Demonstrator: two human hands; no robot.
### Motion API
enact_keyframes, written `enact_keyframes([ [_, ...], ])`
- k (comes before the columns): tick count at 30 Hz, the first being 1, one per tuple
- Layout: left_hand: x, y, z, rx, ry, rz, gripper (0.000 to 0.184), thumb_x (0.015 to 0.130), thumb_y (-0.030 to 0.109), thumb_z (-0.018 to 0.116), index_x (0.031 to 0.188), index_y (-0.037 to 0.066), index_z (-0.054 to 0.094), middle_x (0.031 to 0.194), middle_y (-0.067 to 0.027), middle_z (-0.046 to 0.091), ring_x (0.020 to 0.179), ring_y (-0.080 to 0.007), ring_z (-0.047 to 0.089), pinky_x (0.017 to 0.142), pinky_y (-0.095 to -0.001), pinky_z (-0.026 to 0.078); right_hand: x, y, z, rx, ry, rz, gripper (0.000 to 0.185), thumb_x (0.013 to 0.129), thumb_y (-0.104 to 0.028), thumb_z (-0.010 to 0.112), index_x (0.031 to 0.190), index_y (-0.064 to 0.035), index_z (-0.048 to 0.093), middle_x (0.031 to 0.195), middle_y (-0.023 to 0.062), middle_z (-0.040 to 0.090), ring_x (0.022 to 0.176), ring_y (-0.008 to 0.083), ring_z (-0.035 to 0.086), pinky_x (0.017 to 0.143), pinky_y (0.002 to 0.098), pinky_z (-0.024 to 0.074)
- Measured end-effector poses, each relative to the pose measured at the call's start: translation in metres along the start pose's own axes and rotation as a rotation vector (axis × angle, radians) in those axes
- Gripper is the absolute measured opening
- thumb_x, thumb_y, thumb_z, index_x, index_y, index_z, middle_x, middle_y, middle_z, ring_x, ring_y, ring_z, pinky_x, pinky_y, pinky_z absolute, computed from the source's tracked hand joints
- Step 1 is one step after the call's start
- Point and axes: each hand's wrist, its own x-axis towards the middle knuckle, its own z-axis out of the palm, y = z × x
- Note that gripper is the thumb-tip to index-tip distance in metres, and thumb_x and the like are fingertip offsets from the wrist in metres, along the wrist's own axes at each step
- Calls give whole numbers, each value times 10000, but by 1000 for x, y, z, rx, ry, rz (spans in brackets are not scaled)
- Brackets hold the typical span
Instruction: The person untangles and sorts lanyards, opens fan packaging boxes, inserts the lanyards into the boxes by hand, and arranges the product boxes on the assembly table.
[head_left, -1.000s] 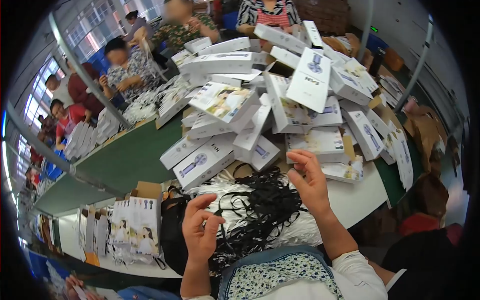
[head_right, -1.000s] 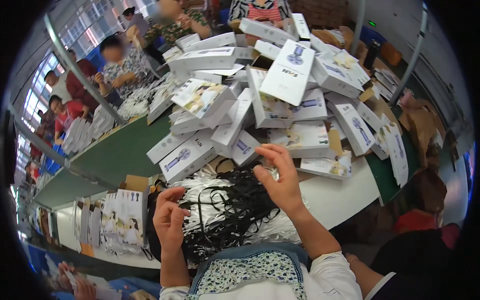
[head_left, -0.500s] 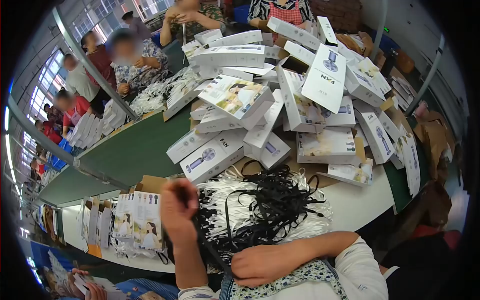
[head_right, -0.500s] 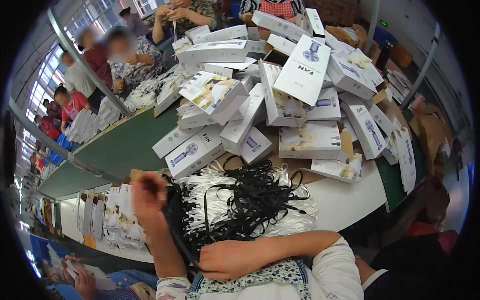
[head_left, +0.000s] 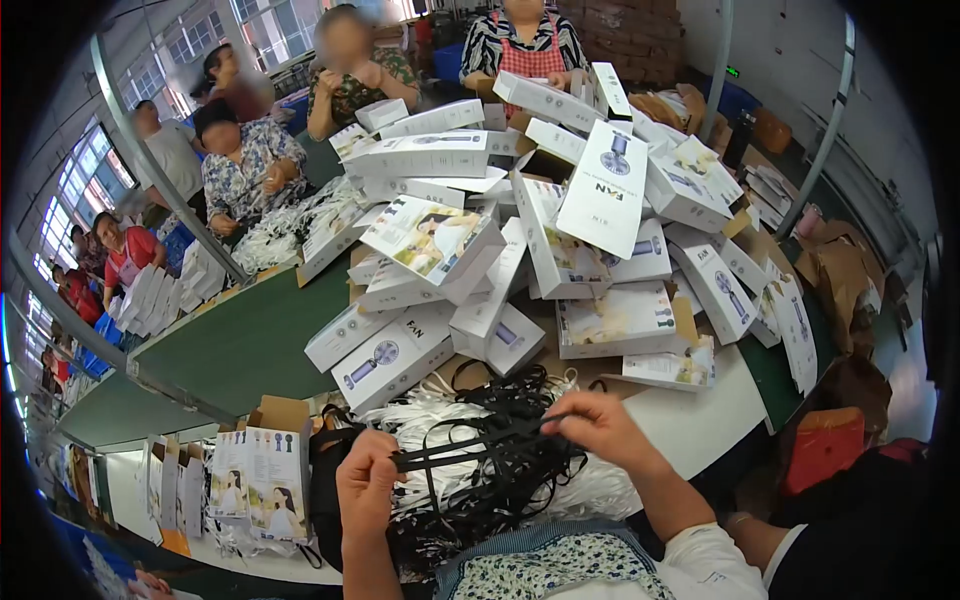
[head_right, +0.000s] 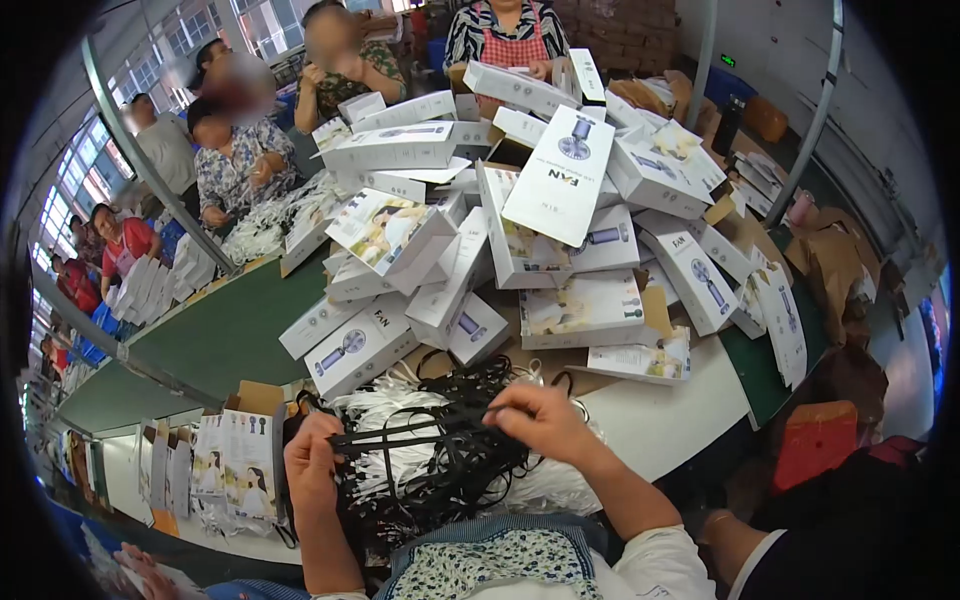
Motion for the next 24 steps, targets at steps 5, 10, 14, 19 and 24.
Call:
enact_keyframes([
  [5,13,14,34,-889,75,-136,348,988,376,334,786,104,414,697,-21,425,643,-169,482,768,-381,491,25,9,24,-414,-397,-144,261,835,-185,649,1056,-53,606,1014,92,607,878,187,600,747,291,483],
  [10,16,14,39,-970,186,-342,306,981,382,361,861,124,474,617,27,324,399,-37,245,363,-183,240,95,-21,13,-745,354,-525,659,729,-97,684,1319,-51,395,1352,191,368,1238,362,367,1031,386,308],
  [14,7,13,41,-842,137,-255,311,982,400,348,866,131,454,622,17,338,411,-50,257,379,-195,220,134,-56,23,-896,442,-731,914,648,-261,793,1392,-69,298,1445,213,188,1322,406,198,1075,445,211],
  [19,6,12,37,-795,145,-215,310,984,403,340,850,137,426,623,15,341,406,-48,254,387,-191,223,174,-72,47,-1129,558,-650,911,647,-371,772,1372,-35,334,1413,253,220,1292,411,229,1050,491,211],
  [24,5,23,12,-779,243,-131,302,983,405,346,869,149,459,613,22,334,401,-49,244,379,-195,215,170,-64,25,-1077,373,-419,808,649,-293,736,1320,-2,392,1369,272,272,1243,428,272,1030,497,252],
])
